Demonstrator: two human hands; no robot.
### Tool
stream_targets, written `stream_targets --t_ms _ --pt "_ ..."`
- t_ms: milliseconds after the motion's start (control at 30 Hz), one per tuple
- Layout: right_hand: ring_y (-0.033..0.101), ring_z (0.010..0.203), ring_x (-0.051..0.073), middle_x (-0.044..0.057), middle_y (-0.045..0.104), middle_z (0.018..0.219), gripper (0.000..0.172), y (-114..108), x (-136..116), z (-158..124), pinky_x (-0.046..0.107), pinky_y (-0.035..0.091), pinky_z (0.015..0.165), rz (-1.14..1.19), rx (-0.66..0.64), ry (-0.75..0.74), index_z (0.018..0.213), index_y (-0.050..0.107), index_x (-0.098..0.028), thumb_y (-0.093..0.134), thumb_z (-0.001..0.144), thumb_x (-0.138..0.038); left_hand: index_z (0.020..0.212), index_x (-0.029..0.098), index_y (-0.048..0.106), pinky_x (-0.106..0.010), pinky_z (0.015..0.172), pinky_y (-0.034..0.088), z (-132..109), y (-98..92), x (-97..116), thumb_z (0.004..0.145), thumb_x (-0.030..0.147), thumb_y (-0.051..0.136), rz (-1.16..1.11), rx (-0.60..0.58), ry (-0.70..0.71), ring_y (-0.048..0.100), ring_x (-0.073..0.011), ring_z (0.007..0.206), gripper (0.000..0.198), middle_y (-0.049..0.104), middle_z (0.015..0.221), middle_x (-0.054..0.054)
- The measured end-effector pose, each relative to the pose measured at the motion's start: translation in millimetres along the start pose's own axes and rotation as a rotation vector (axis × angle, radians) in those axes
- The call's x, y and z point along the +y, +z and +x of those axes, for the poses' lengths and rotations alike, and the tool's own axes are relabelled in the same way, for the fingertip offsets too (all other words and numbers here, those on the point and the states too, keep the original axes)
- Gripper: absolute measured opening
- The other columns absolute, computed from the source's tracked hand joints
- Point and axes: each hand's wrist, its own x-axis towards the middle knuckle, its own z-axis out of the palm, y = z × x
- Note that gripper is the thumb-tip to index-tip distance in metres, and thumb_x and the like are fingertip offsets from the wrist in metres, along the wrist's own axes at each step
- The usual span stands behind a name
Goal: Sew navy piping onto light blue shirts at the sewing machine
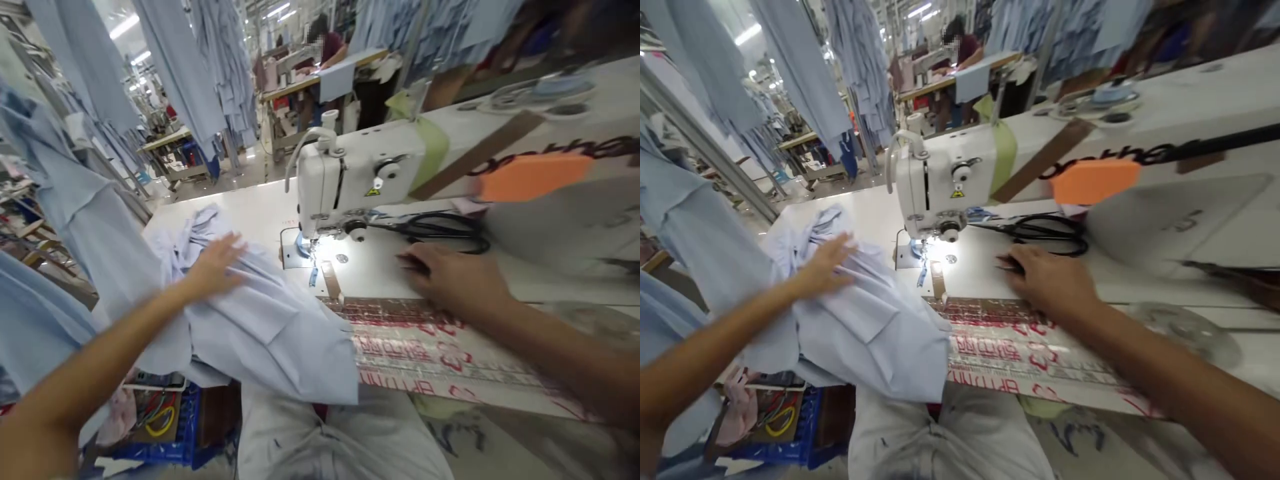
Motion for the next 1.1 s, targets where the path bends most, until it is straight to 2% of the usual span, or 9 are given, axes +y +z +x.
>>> stream_targets --t_ms 133,267,400,533,667,733,933,1033,1100 --pt "0.061 0.086 0.018 0.006 0.064 0.107 0.028 -8.6 -25.4 -13.0 0.025 0.043 0.070 0.123 -0.054 -0.245 0.099 0.060 -0.019 0.048 0.075 -0.012 0.133 0.018 0.038 -0.053 0.106 0.026 -42.2 54.2 33.0 0.091 0.042 0.040 -0.074 -0.007 -0.077 0.024 -0.0316 0.134 0.048 0.034 0.142 -0.013" --pt "0.062 0.084 0.020 0.007 0.064 0.105 0.032 -16.7 -58.7 -18.8 0.029 0.046 0.067 0.349 -0.112 -0.413 0.108 0.057 -0.018 0.042 0.079 -0.016 0.125 0.014 0.045 -0.050 0.106 0.028 -4.7 40.2 47.0 0.088 0.043 0.046 -0.250 0.145 0.075 0.032 -0.0285 0.129 0.048 0.042 0.135 -0.015" --pt "0.061 0.088 0.020 0.009 0.065 0.101 0.026 -17.3 -75.0 -8.8 0.032 0.046 0.074 0.457 -0.194 -0.305 0.103 0.060 -0.017 0.043 0.085 -0.023 0.108 0.012 0.056 -0.040 0.093 0.043 43.5 30.7 70.1 0.085 0.035 0.054 -0.408 0.056 0.306 0.050 -0.0226 0.105 0.032 0.060 0.104 -0.011" --pt "0.060 0.087 0.021 0.009 0.065 0.101 0.023 -13.8 -75.2 -1.6 0.033 0.045 0.074 0.473 -0.207 -0.261 0.101 0.060 -0.016 0.048 0.083 -0.025 0.084 0.014 0.062 -0.035 0.082 0.046 50.7 32.4 83.2 0.086 0.030 0.054 -0.410 0.027 0.342 0.050 -0.0195 0.087 0.017 0.058 0.082 -0.006" --pt "0.059 0.090 0.021 0.009 0.064 0.105 0.025 -11.7 -73.8 -1.8 0.033 0.044 0.077 0.476 -0.176 -0.255 0.103 0.059 -0.016 0.045 0.084 -0.021 0.097 0.014 0.060 -0.037 0.081 0.046 38.3 28.8 81.7 0.078 0.046 0.061 -0.404 0.043 0.402 0.048 -0.0211 0.090 0.037 0.057 0.089 -0.007" --pt "0.059 0.088 0.020 0.008 0.064 0.103 0.024 -12.5 -74.0 -3.4 0.032 0.044 0.076 0.474 -0.165 -0.251 0.103 0.058 -0.016 0.045 0.083 -0.020 0.086 0.014 0.061 -0.034 0.076 0.048 34.3 24.3 79.8 0.081 0.039 0.059 -0.409 0.081 0.427 0.050 -0.0194 0.086 0.025 0.057 0.083 -0.006" --pt "0.058 0.077 0.018 0.008 0.062 0.094 0.026 -20.7 -64.0 -18.5 0.030 0.043 0.067 0.496 0.017 -0.280 0.099 0.057 -0.017 0.037 0.082 -0.015 0.086 0.013 0.058 -0.039 0.082 0.052 -12.7 -2.2 74.7 0.083 0.013 0.057 -0.339 0.593 0.445 0.055 -0.0220 0.102 0.004 0.060 0.098 -0.010" --pt "0.056 0.072 0.017 0.008 0.060 0.092 0.028 -23.5 -58.7 -27.1 0.030 0.043 0.062 0.478 0.060 -0.293 0.098 0.057 -0.018 0.038 0.078 -0.014 0.074 0.011 0.056 -0.041 0.087 0.052 -49.9 -5.0 77.0 0.084 0.008 0.051 -0.215 0.450 0.728 0.055 -0.0253 0.107 0.011 0.062 0.094 -0.011" --pt "0.056 0.070 0.017 0.008 0.061 0.092 0.027 -24.5 -61.5 -30.0 0.030 0.042 0.060 0.505 0.070 -0.307 0.097 0.059 -0.018 0.039 0.079 -0.017 0.071 0.010 0.055 -0.041 0.088 0.053 -63.0 -1.4 81.5 0.086 0.006 0.045 -0.187 0.331 0.735 0.060 -0.0229 0.098 0.018 0.064 0.087 -0.011"
